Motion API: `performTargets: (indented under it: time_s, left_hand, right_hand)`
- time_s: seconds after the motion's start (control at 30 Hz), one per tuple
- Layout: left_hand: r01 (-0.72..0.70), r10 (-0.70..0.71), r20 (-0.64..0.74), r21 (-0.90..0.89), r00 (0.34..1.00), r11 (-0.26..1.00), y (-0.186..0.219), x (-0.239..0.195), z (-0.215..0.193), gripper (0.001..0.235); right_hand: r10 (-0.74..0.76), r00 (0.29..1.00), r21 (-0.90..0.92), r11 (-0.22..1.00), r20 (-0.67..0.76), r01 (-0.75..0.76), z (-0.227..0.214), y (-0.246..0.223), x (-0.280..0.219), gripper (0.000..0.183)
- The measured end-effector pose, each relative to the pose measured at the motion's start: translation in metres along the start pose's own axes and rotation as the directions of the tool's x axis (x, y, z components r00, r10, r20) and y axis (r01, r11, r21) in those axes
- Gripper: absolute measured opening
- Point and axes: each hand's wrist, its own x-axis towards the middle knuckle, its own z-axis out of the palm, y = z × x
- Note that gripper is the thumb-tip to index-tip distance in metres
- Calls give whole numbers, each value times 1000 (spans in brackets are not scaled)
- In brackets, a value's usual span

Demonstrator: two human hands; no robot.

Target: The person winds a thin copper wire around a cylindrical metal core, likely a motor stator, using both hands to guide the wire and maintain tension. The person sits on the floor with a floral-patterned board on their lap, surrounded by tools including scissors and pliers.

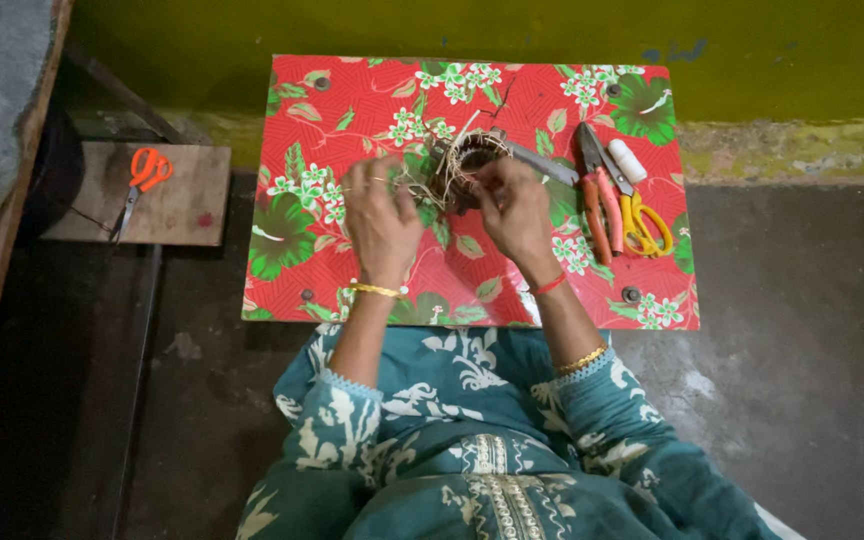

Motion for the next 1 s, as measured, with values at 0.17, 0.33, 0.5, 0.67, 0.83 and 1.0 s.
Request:
performTargets:
  time_s: [0.17, 0.33, 0.5, 0.67, 0.83, 1.0]
  left_hand:
    - [-17, 25, 75, -112, 997, 994, 9, -20, 41, 24]
    - [67, -47, 113, -174, 993, 983, 6, -29, 60, 30]
    - [193, -185, 129, -55, 974, 980, 4, -27, 68, 20]
    - [131, -126, 124, -32, 984, 991, -6, -26, 57, 3]
    - [98, -85, 180, -62, 980, 993, -12, -19, 40, 4]
    - [299, -168, 310, -444, 936, 845, 1, -11, 28, 14]
  right_hand:
    - [-23, 999, -11, 1000, 39, 23, 4, -5, -3, 22]
    - [-81, 995, -4, 997, 55, 81, 4, -4, 0, 23]
    - [-95, 992, -47, 994, 77, 99, 6, -6, 4, 25]
    - [-120, 988, -102, 986, 97, 130, 5, -10, 5, 31]
    - [-265, 962, -264, 926, 62, 272, 19, -15, 6, 19]
    - [-276, 959, -296, 913, 58, 281, 28, -9, 9, 10]
